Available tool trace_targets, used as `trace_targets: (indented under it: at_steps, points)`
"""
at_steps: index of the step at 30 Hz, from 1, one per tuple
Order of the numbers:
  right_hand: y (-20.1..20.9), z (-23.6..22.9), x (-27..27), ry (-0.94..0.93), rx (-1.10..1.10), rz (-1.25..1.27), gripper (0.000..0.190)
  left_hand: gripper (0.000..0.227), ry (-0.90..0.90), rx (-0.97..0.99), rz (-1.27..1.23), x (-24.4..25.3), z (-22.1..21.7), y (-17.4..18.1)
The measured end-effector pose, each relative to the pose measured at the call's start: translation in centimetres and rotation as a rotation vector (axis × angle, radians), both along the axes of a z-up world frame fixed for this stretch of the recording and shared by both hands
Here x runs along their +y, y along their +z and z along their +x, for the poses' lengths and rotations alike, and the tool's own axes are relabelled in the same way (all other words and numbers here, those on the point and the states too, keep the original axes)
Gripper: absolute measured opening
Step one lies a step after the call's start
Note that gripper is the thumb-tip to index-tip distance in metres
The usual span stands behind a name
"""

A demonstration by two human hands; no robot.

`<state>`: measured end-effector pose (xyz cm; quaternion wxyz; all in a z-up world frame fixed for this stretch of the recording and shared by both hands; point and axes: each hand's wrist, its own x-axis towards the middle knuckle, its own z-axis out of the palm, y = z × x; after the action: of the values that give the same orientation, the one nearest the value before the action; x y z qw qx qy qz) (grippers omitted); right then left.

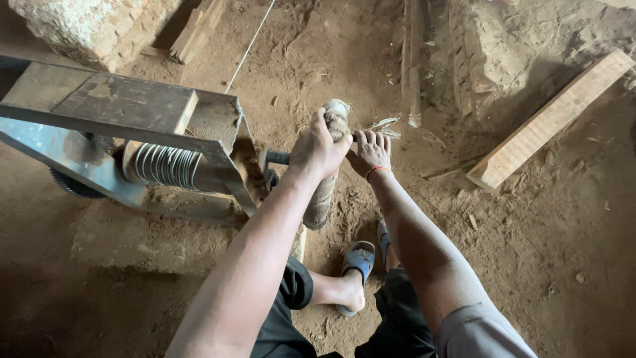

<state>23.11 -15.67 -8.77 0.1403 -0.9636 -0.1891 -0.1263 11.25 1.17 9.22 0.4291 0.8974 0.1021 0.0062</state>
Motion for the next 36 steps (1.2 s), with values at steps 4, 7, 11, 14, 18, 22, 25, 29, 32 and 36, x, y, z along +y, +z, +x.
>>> trace_targets:
  at_steps: [4, 7, 11, 14, 18, 22, 25, 29, 32, 36]
  points:
    - [-0.6, -0.8, 0.2, -0.024, 0.063, -0.053, 0.066, 0.086, 0.033, 0.110, 0.073, 0.0, 1.6, 1.8]
    - [-1.9, -1.2, 0.1, -0.027, 0.044, -0.065, 0.067, 0.078, 0.091, 0.305, -0.099, -0.3, 3.0, 2.3]
    - [-3.0, -2.1, 0.2, -0.043, 0.061, -0.036, 0.062, 0.078, 0.054, 0.178, 0.035, 0.5, 5.2, 1.3]
    - [-3.5, -2.8, 0.1, -0.054, 0.097, -0.011, 0.056, 0.068, 0.063, 0.151, 0.077, 0.8, 6.7, 0.4]
    - [-4.0, -3.0, 0.2, -0.057, 0.049, -0.002, 0.053, 0.063, 0.056, 0.195, 0.093, 1.0, 8.2, -0.1]
    - [-4.5, -3.7, 0.2, -0.068, 0.062, 0.011, 0.051, 0.061, 0.026, 0.239, 0.142, 1.2, 9.6, -0.7]
    - [-4.9, -4.0, 0.4, -0.074, 0.063, 0.022, 0.050, 0.059, -0.011, 0.247, 0.169, 1.3, 10.9, -1.5]
    - [-5.4, -4.6, 0.4, -0.092, 0.035, 0.005, 0.048, 0.059, -0.036, 0.268, 0.201, 1.4, 12.2, -1.9]
    - [-5.6, -5.3, 0.5, -0.099, 0.043, 0.010, 0.047, 0.058, -0.047, 0.303, 0.199, 1.5, 12.5, -1.6]
    - [-5.3, -6.3, 0.7, -0.107, 0.083, 0.003, 0.046, 0.056, -0.053, 0.421, 0.154, 1.5, 13.0, -1.0]
